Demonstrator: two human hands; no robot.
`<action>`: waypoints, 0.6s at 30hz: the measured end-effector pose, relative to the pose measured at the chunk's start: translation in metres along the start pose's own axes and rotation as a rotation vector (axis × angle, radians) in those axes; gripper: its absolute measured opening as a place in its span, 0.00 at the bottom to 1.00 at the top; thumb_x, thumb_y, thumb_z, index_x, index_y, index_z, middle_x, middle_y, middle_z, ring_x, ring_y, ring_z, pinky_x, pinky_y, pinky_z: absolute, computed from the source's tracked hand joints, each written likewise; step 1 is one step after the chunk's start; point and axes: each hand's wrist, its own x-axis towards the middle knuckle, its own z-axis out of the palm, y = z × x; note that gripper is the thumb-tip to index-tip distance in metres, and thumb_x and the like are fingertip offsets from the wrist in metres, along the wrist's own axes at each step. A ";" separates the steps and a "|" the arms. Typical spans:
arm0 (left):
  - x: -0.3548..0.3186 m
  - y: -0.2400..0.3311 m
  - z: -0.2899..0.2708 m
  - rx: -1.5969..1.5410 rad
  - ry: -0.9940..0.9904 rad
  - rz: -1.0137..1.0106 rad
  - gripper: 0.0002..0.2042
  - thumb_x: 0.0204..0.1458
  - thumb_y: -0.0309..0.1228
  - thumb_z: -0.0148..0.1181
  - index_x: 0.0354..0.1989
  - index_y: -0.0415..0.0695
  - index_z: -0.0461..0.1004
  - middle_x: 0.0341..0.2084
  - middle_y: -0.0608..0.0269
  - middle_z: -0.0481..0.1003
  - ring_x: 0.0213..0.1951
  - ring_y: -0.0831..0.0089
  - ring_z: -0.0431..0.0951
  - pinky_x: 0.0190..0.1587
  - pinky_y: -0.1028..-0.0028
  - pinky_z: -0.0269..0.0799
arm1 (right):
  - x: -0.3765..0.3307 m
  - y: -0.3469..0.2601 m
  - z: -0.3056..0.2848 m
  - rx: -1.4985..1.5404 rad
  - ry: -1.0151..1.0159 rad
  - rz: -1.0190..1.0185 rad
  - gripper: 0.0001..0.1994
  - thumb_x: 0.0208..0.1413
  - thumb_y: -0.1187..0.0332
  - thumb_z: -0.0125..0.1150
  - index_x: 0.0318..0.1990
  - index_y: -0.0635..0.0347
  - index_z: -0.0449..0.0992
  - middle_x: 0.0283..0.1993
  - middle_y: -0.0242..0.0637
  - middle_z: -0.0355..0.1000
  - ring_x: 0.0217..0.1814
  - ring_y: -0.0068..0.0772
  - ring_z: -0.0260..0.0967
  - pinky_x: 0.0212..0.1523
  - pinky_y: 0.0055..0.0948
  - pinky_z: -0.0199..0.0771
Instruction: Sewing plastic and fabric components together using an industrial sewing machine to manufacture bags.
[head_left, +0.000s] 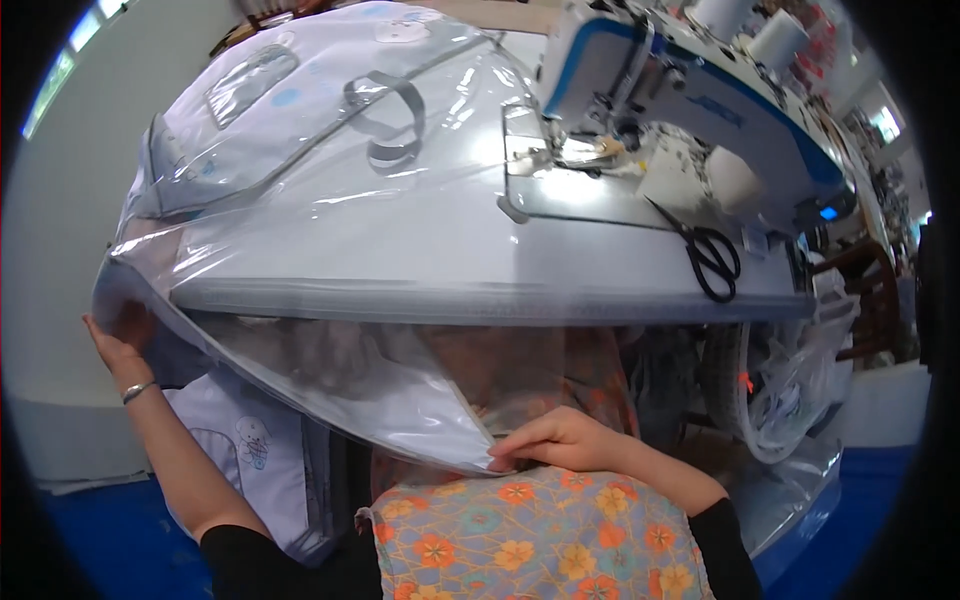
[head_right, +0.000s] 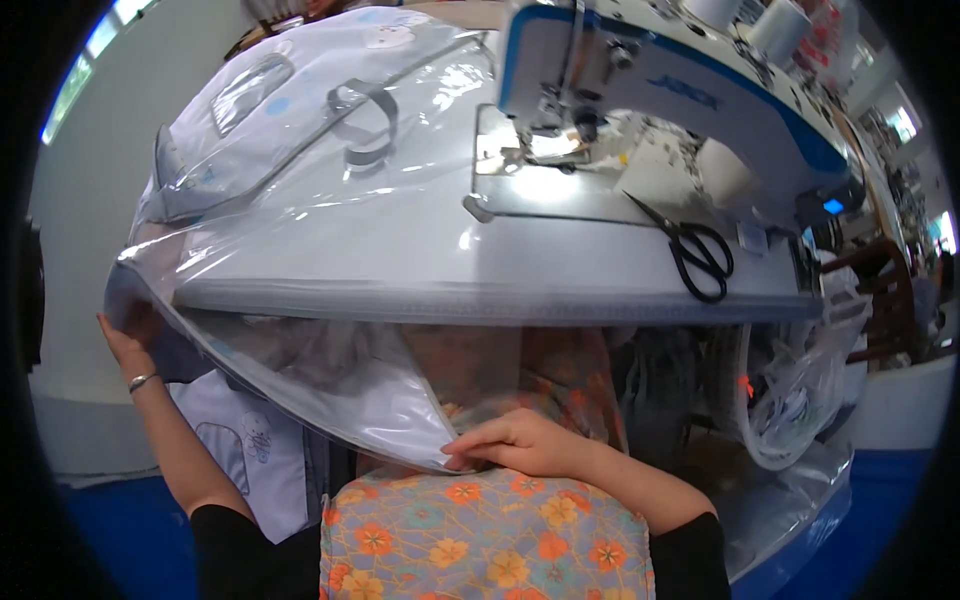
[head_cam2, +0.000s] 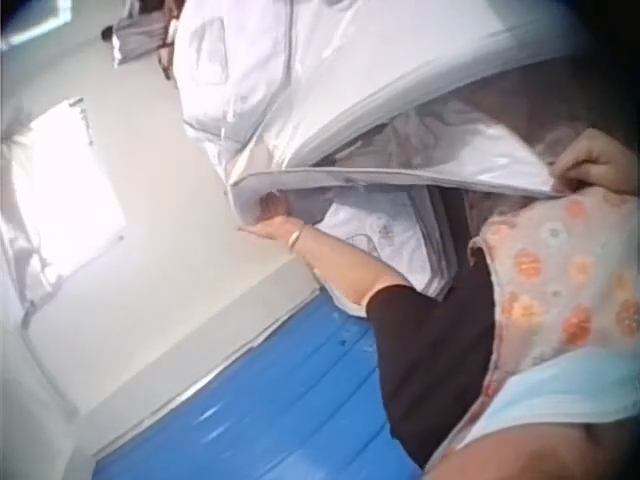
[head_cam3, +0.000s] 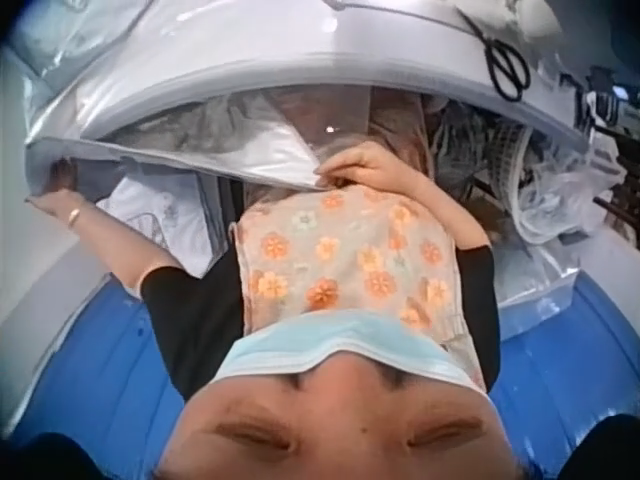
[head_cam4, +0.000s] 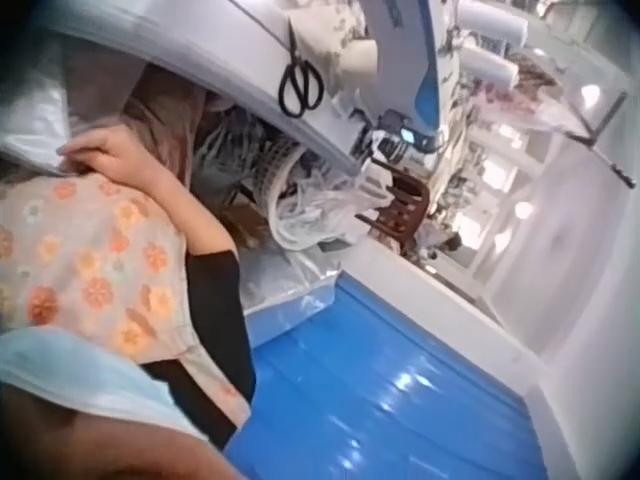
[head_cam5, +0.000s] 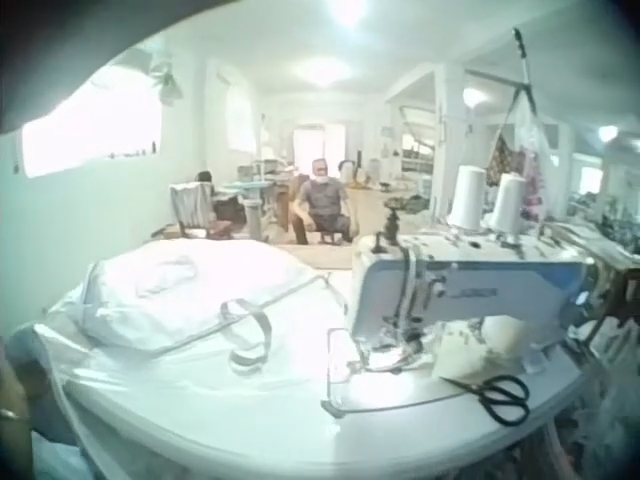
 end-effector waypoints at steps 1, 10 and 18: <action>0.032 0.001 -0.016 0.068 -0.115 -0.013 0.26 0.63 0.49 0.43 0.53 0.37 0.71 0.50 0.51 0.73 0.55 0.56 0.70 0.62 0.54 0.62 | 0.000 0.003 0.001 0.043 -0.022 -0.044 0.14 0.66 0.76 0.49 0.55 0.64 0.75 0.48 0.41 0.79 0.52 0.29 0.77 0.55 0.27 0.75; 0.124 0.089 -0.105 0.197 -0.231 0.347 0.13 0.61 0.33 0.48 0.39 0.37 0.77 0.35 0.57 0.79 0.37 0.65 0.80 0.45 0.70 0.78 | -0.008 0.011 -0.013 0.374 -0.071 0.094 0.14 0.67 0.73 0.50 0.55 0.65 0.75 0.47 0.40 0.79 0.50 0.27 0.75 0.53 0.24 0.74; 0.081 0.093 -0.106 0.268 -0.227 0.348 0.15 0.63 0.34 0.46 0.42 0.36 0.76 0.37 0.56 0.79 0.39 0.64 0.81 0.46 0.69 0.79 | -0.009 0.023 -0.037 0.300 0.044 0.117 0.13 0.66 0.70 0.53 0.54 0.61 0.77 0.47 0.38 0.79 0.50 0.26 0.74 0.52 0.24 0.72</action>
